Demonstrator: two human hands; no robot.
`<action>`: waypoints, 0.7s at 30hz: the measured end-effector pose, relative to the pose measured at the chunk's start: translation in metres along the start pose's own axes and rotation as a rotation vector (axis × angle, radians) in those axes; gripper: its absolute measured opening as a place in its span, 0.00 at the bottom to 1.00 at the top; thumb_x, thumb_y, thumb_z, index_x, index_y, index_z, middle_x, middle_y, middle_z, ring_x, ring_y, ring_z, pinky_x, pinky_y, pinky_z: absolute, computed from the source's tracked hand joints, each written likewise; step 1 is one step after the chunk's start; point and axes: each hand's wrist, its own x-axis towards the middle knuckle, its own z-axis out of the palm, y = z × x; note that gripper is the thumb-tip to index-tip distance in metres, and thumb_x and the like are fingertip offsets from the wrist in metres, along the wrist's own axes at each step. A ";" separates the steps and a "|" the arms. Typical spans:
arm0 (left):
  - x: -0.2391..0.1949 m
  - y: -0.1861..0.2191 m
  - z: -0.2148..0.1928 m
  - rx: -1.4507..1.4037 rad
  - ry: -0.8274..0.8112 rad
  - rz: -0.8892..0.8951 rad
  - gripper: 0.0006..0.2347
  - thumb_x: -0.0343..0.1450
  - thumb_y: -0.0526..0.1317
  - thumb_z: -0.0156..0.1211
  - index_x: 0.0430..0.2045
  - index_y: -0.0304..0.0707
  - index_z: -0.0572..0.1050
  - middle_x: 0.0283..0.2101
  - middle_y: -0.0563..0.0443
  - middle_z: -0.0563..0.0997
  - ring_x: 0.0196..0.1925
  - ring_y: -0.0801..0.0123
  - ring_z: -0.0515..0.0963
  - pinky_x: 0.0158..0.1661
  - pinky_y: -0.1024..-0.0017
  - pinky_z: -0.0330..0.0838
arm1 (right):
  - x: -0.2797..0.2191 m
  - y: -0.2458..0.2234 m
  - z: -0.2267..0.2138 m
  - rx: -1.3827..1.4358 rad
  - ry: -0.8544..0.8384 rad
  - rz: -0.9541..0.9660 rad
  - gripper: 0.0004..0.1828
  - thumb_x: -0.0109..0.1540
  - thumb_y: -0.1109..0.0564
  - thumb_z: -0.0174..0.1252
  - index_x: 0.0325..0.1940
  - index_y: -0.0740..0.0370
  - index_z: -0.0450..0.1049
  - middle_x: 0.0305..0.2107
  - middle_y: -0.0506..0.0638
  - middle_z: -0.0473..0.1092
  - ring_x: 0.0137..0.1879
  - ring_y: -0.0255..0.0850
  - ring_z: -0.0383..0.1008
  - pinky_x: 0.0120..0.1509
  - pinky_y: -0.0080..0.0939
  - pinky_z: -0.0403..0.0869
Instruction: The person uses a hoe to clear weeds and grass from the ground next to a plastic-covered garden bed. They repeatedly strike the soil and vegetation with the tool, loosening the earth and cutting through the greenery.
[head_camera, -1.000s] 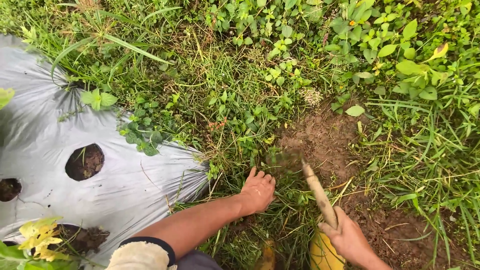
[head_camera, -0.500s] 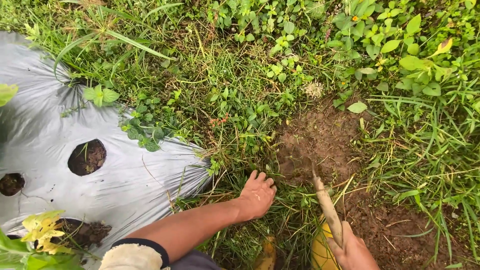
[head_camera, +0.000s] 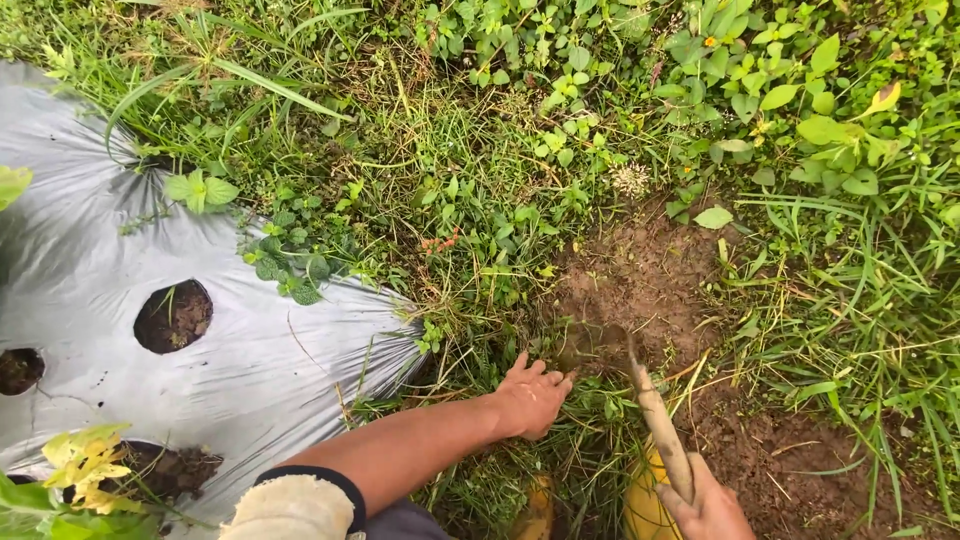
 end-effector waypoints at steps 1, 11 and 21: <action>0.001 0.001 0.000 -0.008 -0.019 -0.004 0.35 0.71 0.25 0.38 0.74 0.44 0.35 0.78 0.47 0.40 0.79 0.51 0.34 0.72 0.46 0.19 | -0.013 -0.016 -0.009 0.086 0.076 0.043 0.19 0.63 0.44 0.60 0.55 0.49 0.68 0.32 0.53 0.75 0.34 0.44 0.77 0.44 0.47 0.74; -0.002 0.003 0.001 0.081 -0.056 0.003 0.34 0.71 0.27 0.42 0.74 0.44 0.39 0.78 0.48 0.42 0.79 0.52 0.36 0.73 0.45 0.20 | -0.017 -0.102 -0.062 0.318 0.183 -0.078 0.14 0.71 0.56 0.50 0.58 0.62 0.60 0.27 0.58 0.70 0.21 0.44 0.64 0.19 0.40 0.70; -0.007 0.004 0.009 0.154 -0.099 0.031 0.31 0.74 0.30 0.39 0.74 0.43 0.39 0.78 0.50 0.42 0.78 0.51 0.38 0.73 0.43 0.20 | 0.005 -0.069 -0.041 0.024 0.081 -0.058 0.11 0.69 0.49 0.53 0.46 0.55 0.62 0.28 0.52 0.71 0.20 0.39 0.66 0.18 0.35 0.72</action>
